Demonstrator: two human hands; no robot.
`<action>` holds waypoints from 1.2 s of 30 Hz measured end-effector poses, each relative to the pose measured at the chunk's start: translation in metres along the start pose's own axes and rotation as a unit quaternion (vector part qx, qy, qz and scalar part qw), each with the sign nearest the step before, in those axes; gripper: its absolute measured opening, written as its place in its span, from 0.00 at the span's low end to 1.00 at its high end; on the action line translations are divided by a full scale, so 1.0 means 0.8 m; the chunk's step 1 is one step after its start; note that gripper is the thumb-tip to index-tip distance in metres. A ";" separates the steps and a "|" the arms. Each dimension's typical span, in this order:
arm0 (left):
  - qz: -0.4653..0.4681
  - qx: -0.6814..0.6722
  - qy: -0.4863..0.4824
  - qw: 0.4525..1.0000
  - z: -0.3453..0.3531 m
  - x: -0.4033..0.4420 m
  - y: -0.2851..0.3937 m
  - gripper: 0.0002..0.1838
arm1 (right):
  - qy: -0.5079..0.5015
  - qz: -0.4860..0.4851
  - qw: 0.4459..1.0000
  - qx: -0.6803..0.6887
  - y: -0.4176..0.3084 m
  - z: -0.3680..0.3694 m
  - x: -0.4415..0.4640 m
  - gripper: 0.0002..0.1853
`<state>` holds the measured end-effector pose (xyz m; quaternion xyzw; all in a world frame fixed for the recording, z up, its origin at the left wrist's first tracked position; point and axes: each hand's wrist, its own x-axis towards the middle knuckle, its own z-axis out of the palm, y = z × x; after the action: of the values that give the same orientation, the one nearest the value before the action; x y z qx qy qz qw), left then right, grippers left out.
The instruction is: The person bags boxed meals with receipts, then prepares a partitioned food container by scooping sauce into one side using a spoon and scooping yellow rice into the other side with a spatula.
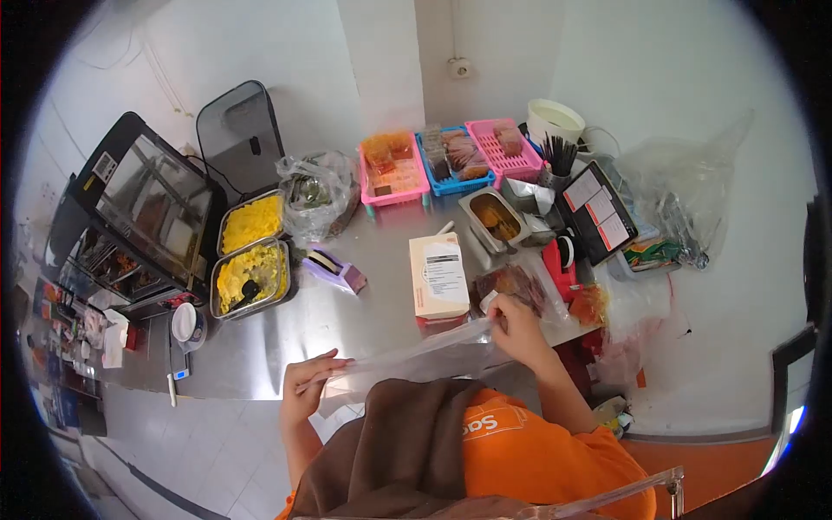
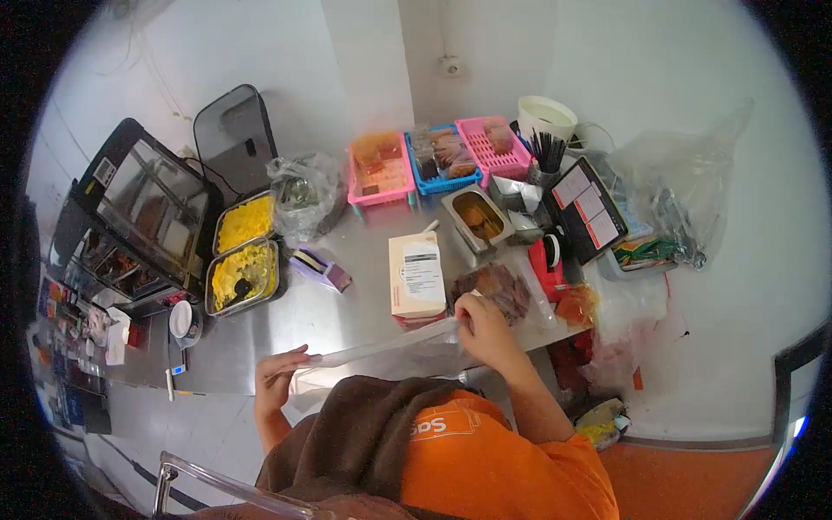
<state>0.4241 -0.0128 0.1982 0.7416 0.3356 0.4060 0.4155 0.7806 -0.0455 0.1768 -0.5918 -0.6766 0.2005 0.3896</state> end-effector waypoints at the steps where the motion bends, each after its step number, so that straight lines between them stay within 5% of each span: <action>1: 0.003 -0.002 0.012 1.000 -0.013 -0.003 0.001 0.10 | 0.023 -0.041 0.999 -0.005 -0.002 0.005 0.005 0.08; 2: 0.006 -0.005 0.025 1.000 -0.027 -0.006 0.002 0.10 | 0.045 -0.082 0.996 -0.010 -0.005 0.009 0.009 0.08; 5: 0.012 -0.003 0.052 0.999 -0.068 -0.019 -0.004 0.10 | -0.188 -0.010 0.976 0.107 -0.016 -0.004 0.016 0.04; 8: -0.017 0.017 0.093 0.995 -0.090 -0.027 0.003 0.11 | -0.447 0.050 0.814 0.367 -0.017 -0.010 0.020 0.05; 9: -0.041 0.005 0.111 0.993 -0.100 -0.036 -0.006 0.11 | -0.487 0.036 0.784 0.385 -0.001 -0.009 0.019 0.13; 10: -0.067 -0.007 0.128 0.990 -0.107 -0.044 -0.016 0.11 | -0.403 0.031 0.717 0.568 0.000 0.013 0.015 0.16; 12: -0.078 -0.048 0.167 0.982 -0.114 -0.048 -0.031 0.13 | -0.186 0.014 0.490 0.851 -0.019 0.072 0.003 0.21; 13: -0.107 -0.063 0.179 0.976 -0.120 -0.048 -0.031 0.13 | -0.116 0.184 0.409 0.886 -0.047 0.077 0.002 0.29; 15: -0.156 -0.109 0.196 0.962 -0.134 -0.051 -0.040 0.15 | -0.184 0.221 0.452 0.844 -0.089 0.089 -0.002 0.25; 19: -0.205 -0.118 0.178 0.955 -0.158 -0.061 -0.043 0.15 | -0.264 0.150 0.747 0.592 -0.091 0.124 -0.010 0.18; 22: -0.158 -0.039 0.220 0.962 -0.165 -0.053 -0.065 0.15 | -0.225 0.240 0.792 0.514 -0.078 0.148 -0.002 0.14; 23: -0.079 0.156 0.276 0.945 -0.162 -0.049 -0.069 0.16 | -0.196 0.232 0.797 0.522 -0.080 0.156 -0.001 0.14; 25: 0.082 0.514 0.349 0.779 -0.122 -0.022 -0.038 0.19 | -0.140 0.217 0.803 0.537 -0.090 0.177 -0.002 0.14; 28: -0.023 0.225 0.190 0.955 -0.055 -0.027 -0.053 0.14 | -0.099 0.237 0.826 0.502 -0.076 0.237 -0.008 0.16; 31: -0.154 -0.023 -0.089 0.984 0.016 -0.028 -0.040 0.13 | -0.078 0.275 0.828 0.483 -0.147 0.227 -0.014 0.19; 35: -0.039 -0.030 -0.030 0.998 0.036 -0.039 -0.050 0.05 | -0.097 0.291 0.791 0.529 -0.124 0.245 -0.028 0.23; 36: -0.093 -0.089 -0.026 0.991 0.037 -0.045 -0.061 0.05 | -0.143 0.276 0.838 0.448 -0.121 0.241 -0.030 0.21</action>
<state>0.4263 -0.0320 0.1336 0.6777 0.3548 0.3744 0.5241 0.5704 -0.0527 0.1222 -0.4794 -0.3694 0.6635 0.4399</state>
